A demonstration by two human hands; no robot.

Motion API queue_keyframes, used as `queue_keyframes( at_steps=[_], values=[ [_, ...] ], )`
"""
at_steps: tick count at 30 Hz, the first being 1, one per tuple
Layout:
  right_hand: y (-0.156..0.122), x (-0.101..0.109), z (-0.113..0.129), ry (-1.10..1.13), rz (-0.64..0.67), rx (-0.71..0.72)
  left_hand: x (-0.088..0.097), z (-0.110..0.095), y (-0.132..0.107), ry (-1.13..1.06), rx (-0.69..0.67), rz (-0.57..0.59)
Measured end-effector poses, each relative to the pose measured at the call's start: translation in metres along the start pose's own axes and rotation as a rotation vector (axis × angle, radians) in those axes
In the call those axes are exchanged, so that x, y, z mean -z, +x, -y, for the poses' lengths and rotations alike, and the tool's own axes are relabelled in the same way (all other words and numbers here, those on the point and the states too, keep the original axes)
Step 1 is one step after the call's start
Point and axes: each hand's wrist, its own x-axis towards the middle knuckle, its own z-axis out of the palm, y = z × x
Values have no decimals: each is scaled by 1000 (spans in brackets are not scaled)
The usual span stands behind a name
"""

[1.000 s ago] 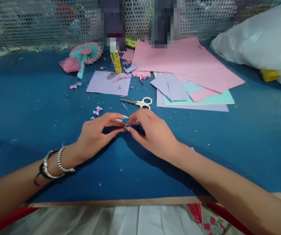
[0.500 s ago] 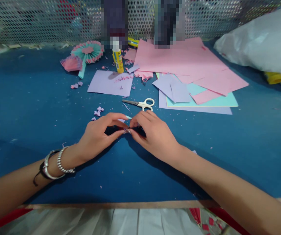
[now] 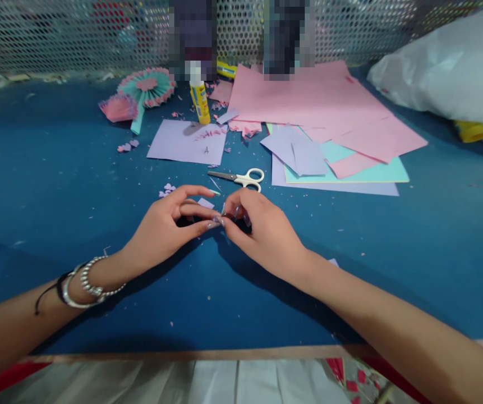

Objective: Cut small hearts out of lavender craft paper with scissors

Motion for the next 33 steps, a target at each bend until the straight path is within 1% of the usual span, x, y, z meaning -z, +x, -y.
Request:
queue_keyframes(
  at_steps=[5, 9, 11, 15, 17, 21, 26, 28, 30, 31, 33],
  values=[
    [0, 0, -1, 66, 9, -31, 1, 0, 1, -22, -2, -5],
    [0, 0, -2, 62, -5, -15, 1, 0, 1, -27, -17, 8],
    [1, 0, -2, 45, -18, 37, 2, 1, 1, -25, -24, 9],
    [1, -1, -3, -10, -32, 225, 2, 1, 1, -18, -9, -13],
    [1, -1, -6, -64, -41, 293, 3, 2, 1, -35, 12, -34],
    [1, 1, -12, -214, -38, 365, 8, 1, 2, -156, 66, -54],
    [2, 7, -15, -387, -9, 405, 16, -1, 3, -272, 154, 30],
    [2, 7, -14, -375, -4, 443, 18, -1, 3, -285, 174, 31],
    [2, 8, -11, -312, -6, 486, 19, 0, 3, -291, 168, 23],
    [2, 8, -9, -276, -19, 484, 19, 0, 3, -292, 160, 26],
    [3, 11, -9, -235, -99, 404, 18, 1, 3, -289, 139, 43]
  ],
)
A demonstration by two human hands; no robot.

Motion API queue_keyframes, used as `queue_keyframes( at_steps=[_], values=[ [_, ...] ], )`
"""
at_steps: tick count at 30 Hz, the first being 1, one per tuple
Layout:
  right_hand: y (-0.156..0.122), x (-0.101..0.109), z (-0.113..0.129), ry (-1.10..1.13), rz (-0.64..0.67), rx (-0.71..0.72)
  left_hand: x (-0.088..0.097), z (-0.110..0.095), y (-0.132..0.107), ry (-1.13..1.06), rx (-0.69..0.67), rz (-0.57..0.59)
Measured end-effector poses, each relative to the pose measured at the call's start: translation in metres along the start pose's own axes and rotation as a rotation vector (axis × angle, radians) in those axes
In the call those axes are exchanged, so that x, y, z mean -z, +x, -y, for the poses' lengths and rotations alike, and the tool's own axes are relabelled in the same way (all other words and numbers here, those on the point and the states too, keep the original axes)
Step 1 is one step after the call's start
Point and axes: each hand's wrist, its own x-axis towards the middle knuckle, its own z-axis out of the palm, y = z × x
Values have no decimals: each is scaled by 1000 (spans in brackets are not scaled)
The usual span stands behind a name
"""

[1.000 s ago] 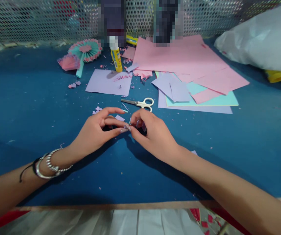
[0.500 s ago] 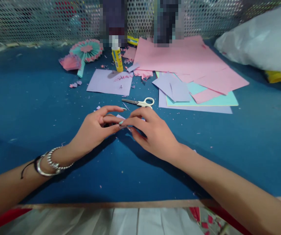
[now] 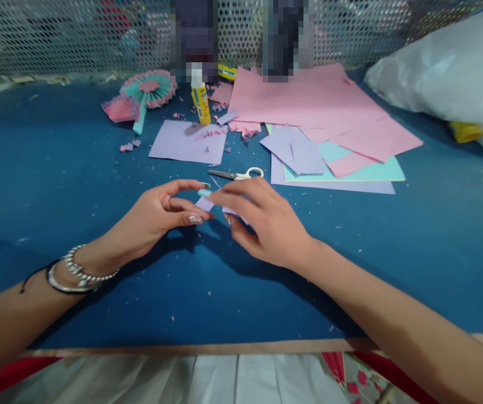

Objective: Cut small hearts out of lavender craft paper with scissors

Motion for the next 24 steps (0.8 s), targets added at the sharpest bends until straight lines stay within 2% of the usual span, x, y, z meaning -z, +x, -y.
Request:
queue_keyframes(
  at_steps=[3, 5, 8, 15, 22, 24],
  values=[
    [1, 5, -10, -136, -92, -193, -3, 1, 0, 42, -49, 7],
    [2, 6, -21, -256, -18, -224, -4, 2, -1, 98, -97, -3],
    [2, 5, -34, -324, 101, -224, -6, 3, -1, 209, -154, -30],
    [2, 5, -30, -384, 165, -292, -5, 4, -2, 536, -296, -135],
    [-1, 9, -25, -377, 223, -343, -11, 5, -5, 387, -275, -148],
    [-2, 10, -25, -358, 218, -361, -11, 5, -5, 402, -268, -168]
  ],
)
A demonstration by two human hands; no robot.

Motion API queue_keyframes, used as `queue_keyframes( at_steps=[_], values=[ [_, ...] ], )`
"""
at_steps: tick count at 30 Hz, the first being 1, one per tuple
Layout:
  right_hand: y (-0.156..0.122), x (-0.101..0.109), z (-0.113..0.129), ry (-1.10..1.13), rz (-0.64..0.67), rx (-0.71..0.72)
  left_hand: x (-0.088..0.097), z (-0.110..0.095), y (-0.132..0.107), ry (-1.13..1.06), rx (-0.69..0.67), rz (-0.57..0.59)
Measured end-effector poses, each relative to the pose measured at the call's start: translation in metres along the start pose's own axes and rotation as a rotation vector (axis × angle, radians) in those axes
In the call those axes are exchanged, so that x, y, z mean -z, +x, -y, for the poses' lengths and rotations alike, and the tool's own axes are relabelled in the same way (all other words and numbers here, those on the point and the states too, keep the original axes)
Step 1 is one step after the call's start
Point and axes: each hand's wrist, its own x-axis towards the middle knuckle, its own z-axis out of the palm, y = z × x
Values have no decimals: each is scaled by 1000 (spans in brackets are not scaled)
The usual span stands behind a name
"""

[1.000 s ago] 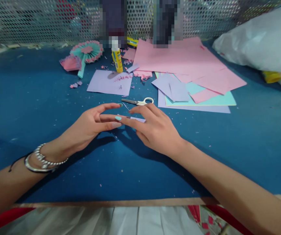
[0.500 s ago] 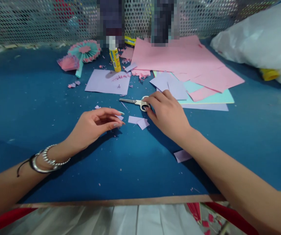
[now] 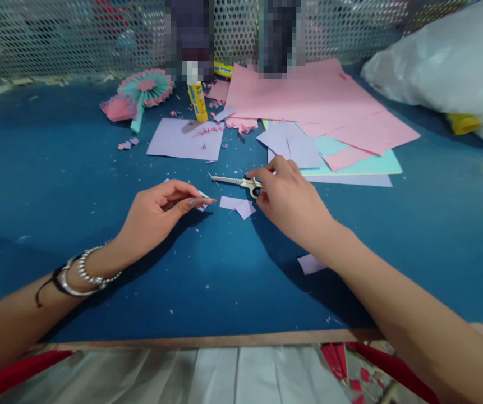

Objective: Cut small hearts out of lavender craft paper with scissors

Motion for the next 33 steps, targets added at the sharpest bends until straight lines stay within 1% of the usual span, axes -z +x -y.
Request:
queue_keyframes(
  at_steps=[4, 6, 8, 12, 14, 17, 20, 23, 27, 33],
  values=[
    [-2, -1, 0, 40, 0, -39, 3, 0, 0, 150, -39, -60],
    [-2, -1, 0, 53, -11, -49, 4, 0, 0, 169, -41, -84],
    [-3, -2, 0, 67, -24, -60, 4, 0, -1, 113, 2, -92],
    [-3, -4, -1, 82, -36, -72, 1, 2, 0, -102, 111, -104],
    [-4, -4, -2, 87, -37, -72, -1, 3, 1, -184, 138, -112],
    [-5, -3, -3, 55, -18, -53, -1, 4, 3, -249, 151, -130],
    [-8, 0, -4, -4, 9, -22, -1, 1, 2, -264, 127, -137],
    [-9, 2, -3, -42, 5, -17, 0, -2, 1, -220, 91, -149],
    [-9, 2, -2, -68, -34, -43, -1, 0, -1, -164, 87, -136],
    [-9, -1, -1, -43, -13, -102, -4, 3, -1, -198, 88, -145]
  ],
)
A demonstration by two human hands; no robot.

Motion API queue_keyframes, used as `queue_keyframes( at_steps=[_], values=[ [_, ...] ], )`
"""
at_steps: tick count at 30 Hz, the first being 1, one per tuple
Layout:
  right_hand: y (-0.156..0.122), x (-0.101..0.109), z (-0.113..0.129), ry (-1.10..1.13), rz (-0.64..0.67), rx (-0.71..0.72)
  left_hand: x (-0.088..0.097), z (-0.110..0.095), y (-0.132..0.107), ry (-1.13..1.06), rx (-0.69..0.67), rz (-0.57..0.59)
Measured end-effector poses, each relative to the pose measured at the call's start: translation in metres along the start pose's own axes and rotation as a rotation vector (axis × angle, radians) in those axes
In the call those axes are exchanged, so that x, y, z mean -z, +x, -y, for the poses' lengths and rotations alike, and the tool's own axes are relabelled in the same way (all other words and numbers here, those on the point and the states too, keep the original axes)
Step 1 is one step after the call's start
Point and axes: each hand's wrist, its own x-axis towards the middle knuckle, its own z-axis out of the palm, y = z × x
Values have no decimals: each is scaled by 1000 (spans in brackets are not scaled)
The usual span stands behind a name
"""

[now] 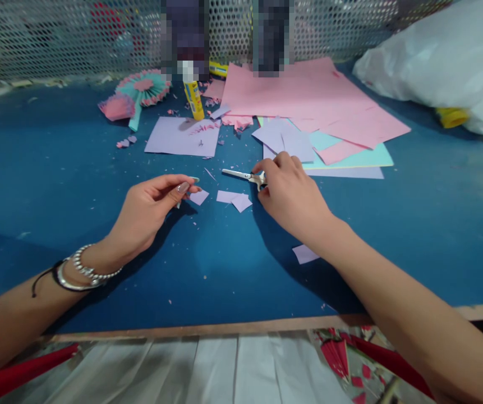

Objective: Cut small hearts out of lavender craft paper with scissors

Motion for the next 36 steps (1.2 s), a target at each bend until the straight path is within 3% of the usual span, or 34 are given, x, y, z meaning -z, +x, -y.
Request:
queue_keyframes(
  at_steps=[25, 36],
  values=[
    [0, 3, -1, -30, 17, -35, 1, 1, 1, -57, -4, -8],
    [3, 6, -8, -60, 24, 39, 3, 2, 1, -45, 17, -8]
  ],
)
